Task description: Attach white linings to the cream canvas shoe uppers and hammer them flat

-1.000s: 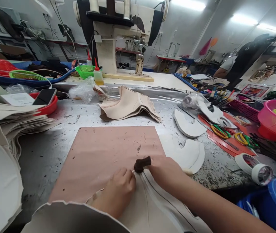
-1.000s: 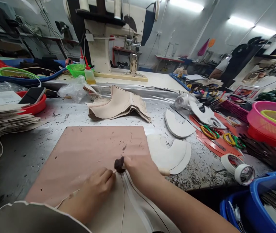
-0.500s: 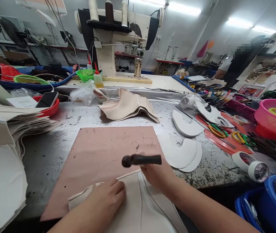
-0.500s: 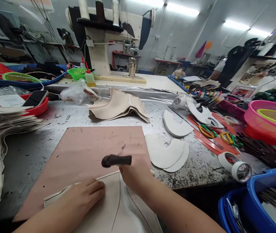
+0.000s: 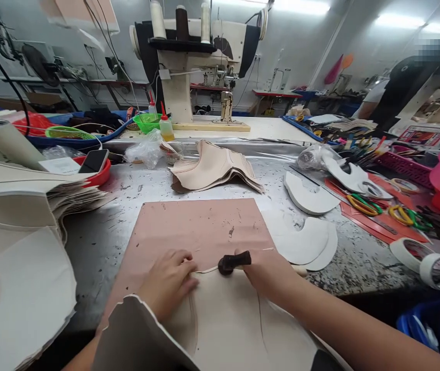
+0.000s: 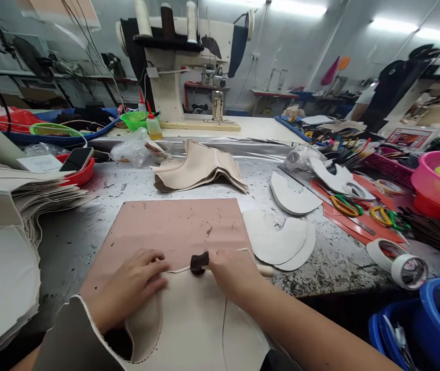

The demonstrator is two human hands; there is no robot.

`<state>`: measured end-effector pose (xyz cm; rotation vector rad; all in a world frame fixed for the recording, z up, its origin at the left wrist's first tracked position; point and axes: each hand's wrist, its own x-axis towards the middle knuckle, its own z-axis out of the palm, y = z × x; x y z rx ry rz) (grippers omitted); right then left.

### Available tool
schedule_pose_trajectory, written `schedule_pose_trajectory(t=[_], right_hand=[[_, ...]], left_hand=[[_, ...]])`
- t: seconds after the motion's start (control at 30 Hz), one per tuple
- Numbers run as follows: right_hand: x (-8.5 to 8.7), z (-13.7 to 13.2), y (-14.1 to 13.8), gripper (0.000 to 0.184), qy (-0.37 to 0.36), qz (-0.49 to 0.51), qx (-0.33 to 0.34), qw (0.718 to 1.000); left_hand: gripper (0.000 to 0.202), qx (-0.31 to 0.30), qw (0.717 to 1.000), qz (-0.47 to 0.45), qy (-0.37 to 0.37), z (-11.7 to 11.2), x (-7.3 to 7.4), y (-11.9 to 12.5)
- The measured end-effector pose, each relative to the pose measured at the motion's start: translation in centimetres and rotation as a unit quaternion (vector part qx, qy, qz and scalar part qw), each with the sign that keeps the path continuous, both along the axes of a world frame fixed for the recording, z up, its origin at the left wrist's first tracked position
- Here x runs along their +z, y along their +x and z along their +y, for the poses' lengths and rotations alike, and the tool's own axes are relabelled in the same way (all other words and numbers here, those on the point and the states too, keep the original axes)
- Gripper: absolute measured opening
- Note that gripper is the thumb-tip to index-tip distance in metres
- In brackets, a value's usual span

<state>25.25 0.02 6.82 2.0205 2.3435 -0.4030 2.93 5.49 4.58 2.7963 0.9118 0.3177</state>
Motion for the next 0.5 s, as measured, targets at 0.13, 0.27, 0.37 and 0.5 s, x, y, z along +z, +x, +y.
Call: schedule_pose_trajectory(t=[0.13, 0.27, 0.37, 0.5], right_hand=[[1.2, 0.3, -0.4, 0.024, -0.012, -0.036, 0.011, 0.999], [2.3, 1.0, -1.4, 0.022, 0.002, -0.014, 0.038, 0.999], [1.9, 1.3, -2.3, 0.026, -0.006, -0.018, 0.029, 0.999], [1.6, 1.4, -2.9, 0.025, -0.031, -0.033, 0.014, 0.999]], left_hand=[[0.019, -0.013, 0.988, -0.057, -0.143, 0.9, -0.4, -2.2], [0.021, 0.015, 0.987, -0.098, -0.126, 0.2, -1.2, -2.4], [0.02, 0.044, 0.992, -0.096, -0.066, -0.3, -1.8, -2.4], [0.018, 0.029, 0.994, -0.101, -0.042, -0.6, -2.1, -2.6]])
